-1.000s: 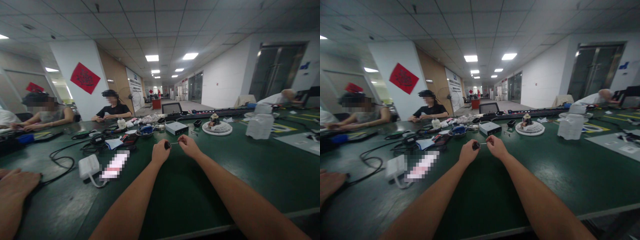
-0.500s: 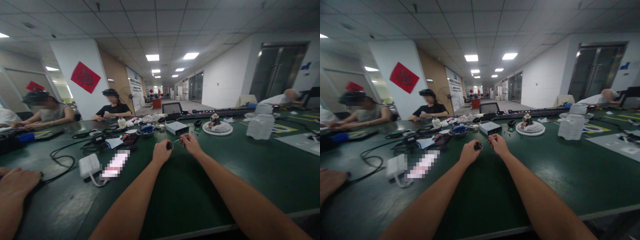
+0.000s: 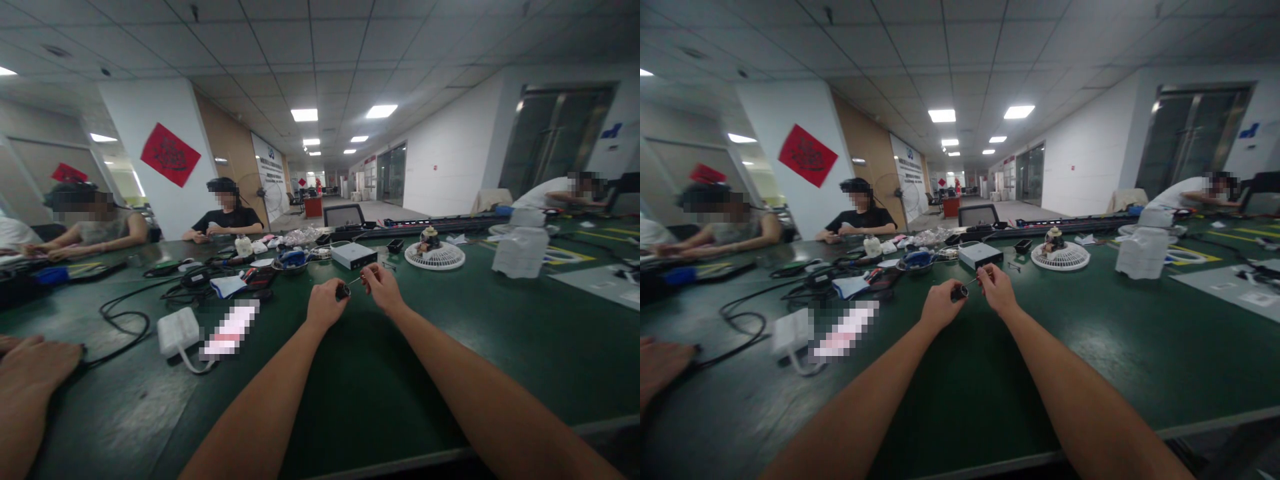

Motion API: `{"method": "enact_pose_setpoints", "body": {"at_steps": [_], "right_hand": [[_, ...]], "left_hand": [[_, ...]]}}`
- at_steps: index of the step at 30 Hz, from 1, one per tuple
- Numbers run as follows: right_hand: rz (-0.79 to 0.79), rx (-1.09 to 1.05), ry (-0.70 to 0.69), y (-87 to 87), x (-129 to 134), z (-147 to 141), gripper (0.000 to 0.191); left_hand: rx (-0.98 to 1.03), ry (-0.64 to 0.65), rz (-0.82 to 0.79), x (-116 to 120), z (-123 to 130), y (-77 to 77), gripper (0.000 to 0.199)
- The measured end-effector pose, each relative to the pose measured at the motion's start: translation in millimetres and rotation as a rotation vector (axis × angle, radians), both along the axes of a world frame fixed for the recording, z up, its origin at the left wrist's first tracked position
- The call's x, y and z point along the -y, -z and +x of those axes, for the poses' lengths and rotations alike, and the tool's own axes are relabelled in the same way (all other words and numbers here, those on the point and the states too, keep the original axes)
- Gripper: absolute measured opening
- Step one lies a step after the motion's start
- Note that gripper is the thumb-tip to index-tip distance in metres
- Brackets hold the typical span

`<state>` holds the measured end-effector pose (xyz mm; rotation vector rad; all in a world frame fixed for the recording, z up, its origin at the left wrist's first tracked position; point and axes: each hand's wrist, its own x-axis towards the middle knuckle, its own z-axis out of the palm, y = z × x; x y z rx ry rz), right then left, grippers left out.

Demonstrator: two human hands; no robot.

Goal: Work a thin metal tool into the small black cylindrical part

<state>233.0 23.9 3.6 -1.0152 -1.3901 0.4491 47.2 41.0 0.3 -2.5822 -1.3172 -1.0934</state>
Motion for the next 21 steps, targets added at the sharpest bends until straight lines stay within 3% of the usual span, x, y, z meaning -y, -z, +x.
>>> {"method": "enact_pose_setpoints", "body": {"at_steps": [21], "right_hand": [[0.046, -0.078, 0.013, 0.9, 2.6, -0.1, 0.043]], "left_hand": [[0.011, 0.01, 0.023, -5.6, -1.8, 5.0, 0.024]]}}
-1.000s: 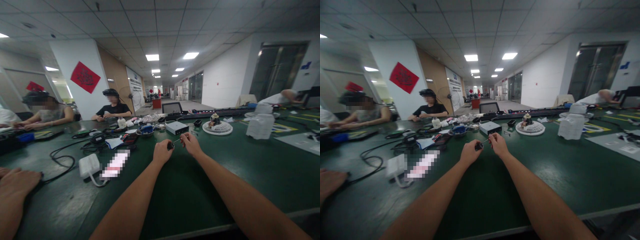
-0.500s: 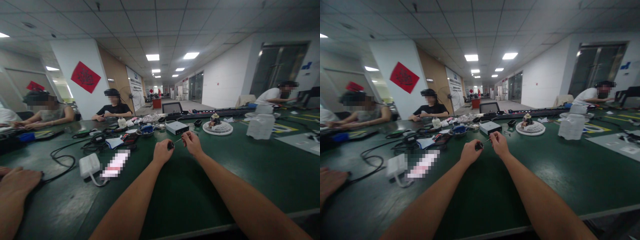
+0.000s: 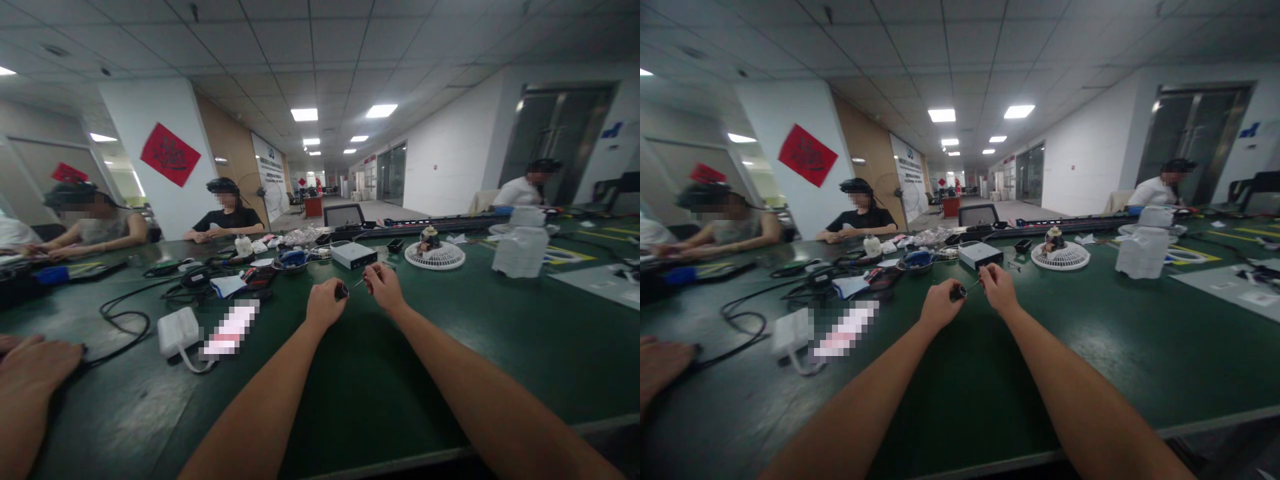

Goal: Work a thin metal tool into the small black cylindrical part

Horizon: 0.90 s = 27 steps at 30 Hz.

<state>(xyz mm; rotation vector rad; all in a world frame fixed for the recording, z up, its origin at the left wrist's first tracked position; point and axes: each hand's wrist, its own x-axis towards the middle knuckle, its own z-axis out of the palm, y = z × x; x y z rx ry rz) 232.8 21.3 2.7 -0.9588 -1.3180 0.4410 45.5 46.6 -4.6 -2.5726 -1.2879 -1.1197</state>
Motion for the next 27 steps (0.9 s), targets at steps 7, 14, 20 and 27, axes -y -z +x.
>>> {"method": "enact_pose_setpoints", "body": {"at_steps": [7, 14, 20, 27], "right_hand": [[0.006, -0.042, 0.022, 0.6, -2.3, 1.3, 0.042], [-0.059, 0.004, -0.042, 4.6, -6.1, 1.6, 0.042], [-0.022, -0.019, -0.01, 2.7, -5.1, 2.7, 0.042], [-0.046, 0.022, 0.002, 3.3, -4.8, 0.9, 0.043]], "left_hand": [[-0.007, -0.013, -0.005, 0.4, 0.1, 0.4, 0.026], [-0.021, -0.023, -0.024, 2.4, 0.4, -1.9, 0.024], [-0.015, -0.01, -0.008, 2.5, 1.2, -1.2, 0.024], [-0.017, -0.022, -0.026, 0.8, -0.7, -0.4, 0.023]]}}
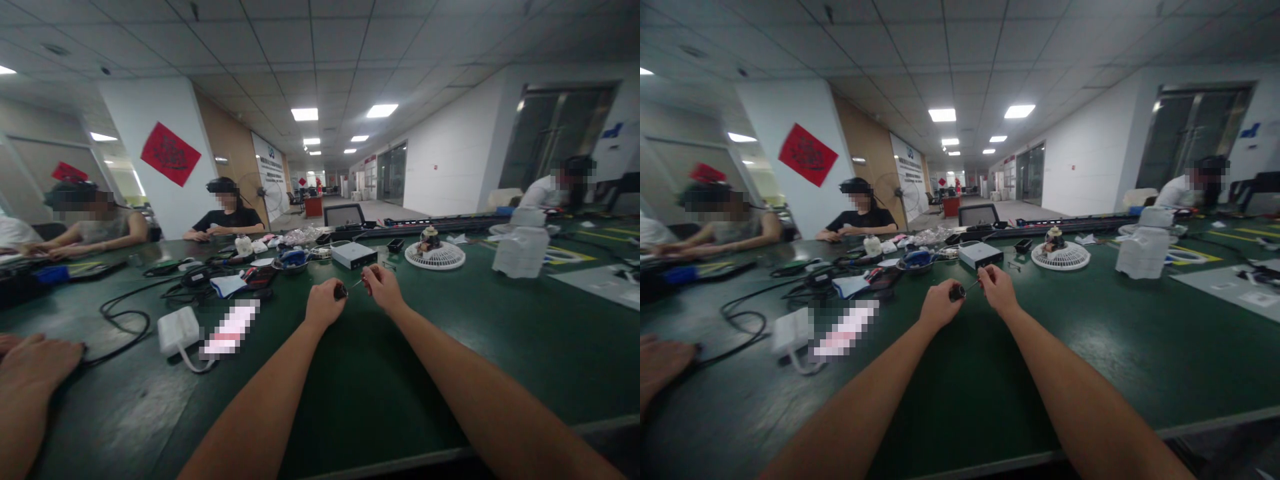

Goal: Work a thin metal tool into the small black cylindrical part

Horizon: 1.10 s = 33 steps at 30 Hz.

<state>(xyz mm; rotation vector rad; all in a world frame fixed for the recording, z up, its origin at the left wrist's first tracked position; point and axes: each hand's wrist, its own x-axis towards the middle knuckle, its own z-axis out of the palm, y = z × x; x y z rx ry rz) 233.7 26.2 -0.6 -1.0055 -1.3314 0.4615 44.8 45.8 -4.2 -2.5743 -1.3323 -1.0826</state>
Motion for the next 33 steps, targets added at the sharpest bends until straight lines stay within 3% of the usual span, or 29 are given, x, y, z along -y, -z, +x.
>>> {"method": "enact_pose_setpoints", "body": {"at_steps": [4, 9, 16, 24, 33], "right_hand": [[0.024, -0.012, 0.044, -0.9, 0.0, 1.2, 0.043], [-0.026, 0.016, -0.035, 1.8, -1.8, -0.1, 0.041], [0.002, -0.029, 0.0, 0.1, -2.1, 2.3, 0.041], [-0.051, -0.015, -0.06, 1.7, -3.0, 0.6, 0.043], [-0.063, 0.008, -0.036, 3.8, -6.9, 4.2, 0.042]], "left_hand": [[0.004, 0.009, 0.014, -0.9, -0.1, 1.3, 0.023], [-0.007, -0.003, 0.005, 0.0, -0.6, -0.1, 0.024], [-0.01, 0.0, -0.029, 3.8, 1.0, -3.8, 0.024], [0.002, -0.042, -0.066, 2.5, -0.7, -4.1, 0.025], [-0.02, -0.008, -0.014, 0.9, -0.5, -0.8, 0.025]]}}
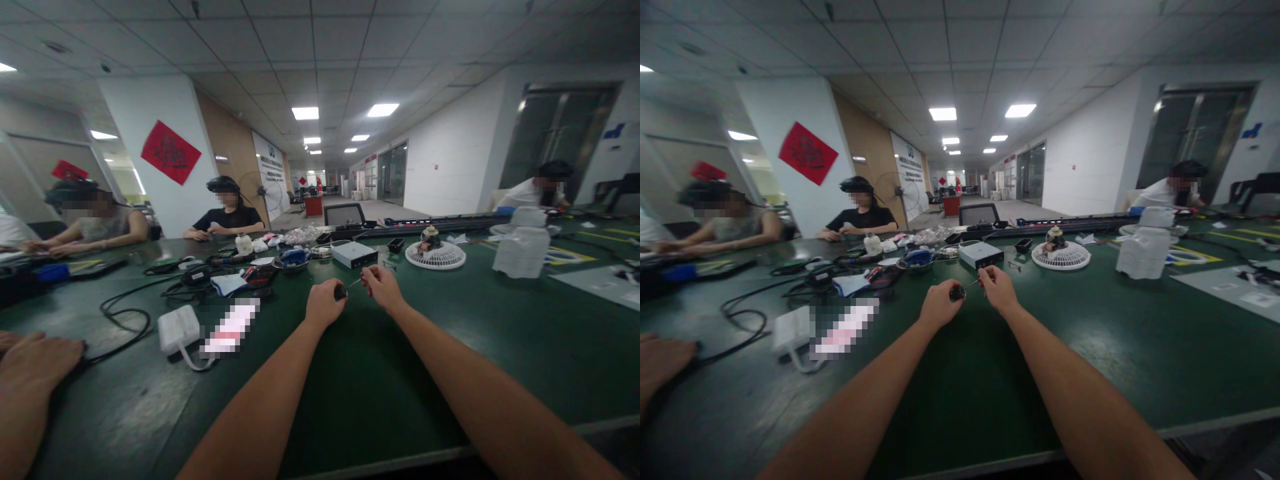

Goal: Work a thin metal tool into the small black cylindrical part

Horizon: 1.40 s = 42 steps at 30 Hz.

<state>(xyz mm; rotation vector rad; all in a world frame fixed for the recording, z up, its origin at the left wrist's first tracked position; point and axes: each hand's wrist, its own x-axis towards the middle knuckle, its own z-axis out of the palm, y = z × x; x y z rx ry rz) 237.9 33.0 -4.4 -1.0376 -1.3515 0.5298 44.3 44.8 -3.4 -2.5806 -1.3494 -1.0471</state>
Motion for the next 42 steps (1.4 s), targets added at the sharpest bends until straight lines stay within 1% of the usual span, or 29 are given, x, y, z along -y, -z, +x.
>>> {"method": "enact_pose_setpoints", "body": {"at_steps": [9, 16, 27, 32, 36, 42], "right_hand": [[0.016, -0.009, 0.002, -1.6, 0.8, -0.6, 0.044], [-0.004, 0.007, 0.018, 0.1, -0.2, 0.3, 0.044], [0.0, 0.024, 0.009, -0.3, -0.3, 0.3, 0.043], [0.008, 0.037, 0.028, -0.2, -0.8, 1.0, 0.042], [-0.003, 0.061, 0.015, -0.1, 0.9, 0.1, 0.042], [-0.001, 0.04, 0.023, -0.7, 1.2, 0.4, 0.041]], "left_hand": [[0.008, -0.001, -0.015, 1.4, 0.1, -1.8, 0.024], [-0.003, -0.001, -0.045, 4.0, 0.9, -4.5, 0.025], [-0.002, 0.009, 0.002, 0.0, 0.0, 0.3, 0.027], [-0.01, 0.009, -0.008, 1.0, 0.6, -0.4, 0.025], [-0.01, 0.01, -0.012, 2.4, 1.0, -1.0, 0.024], [0.001, 0.027, 0.003, 2.1, 0.6, -0.8, 0.024]]}}
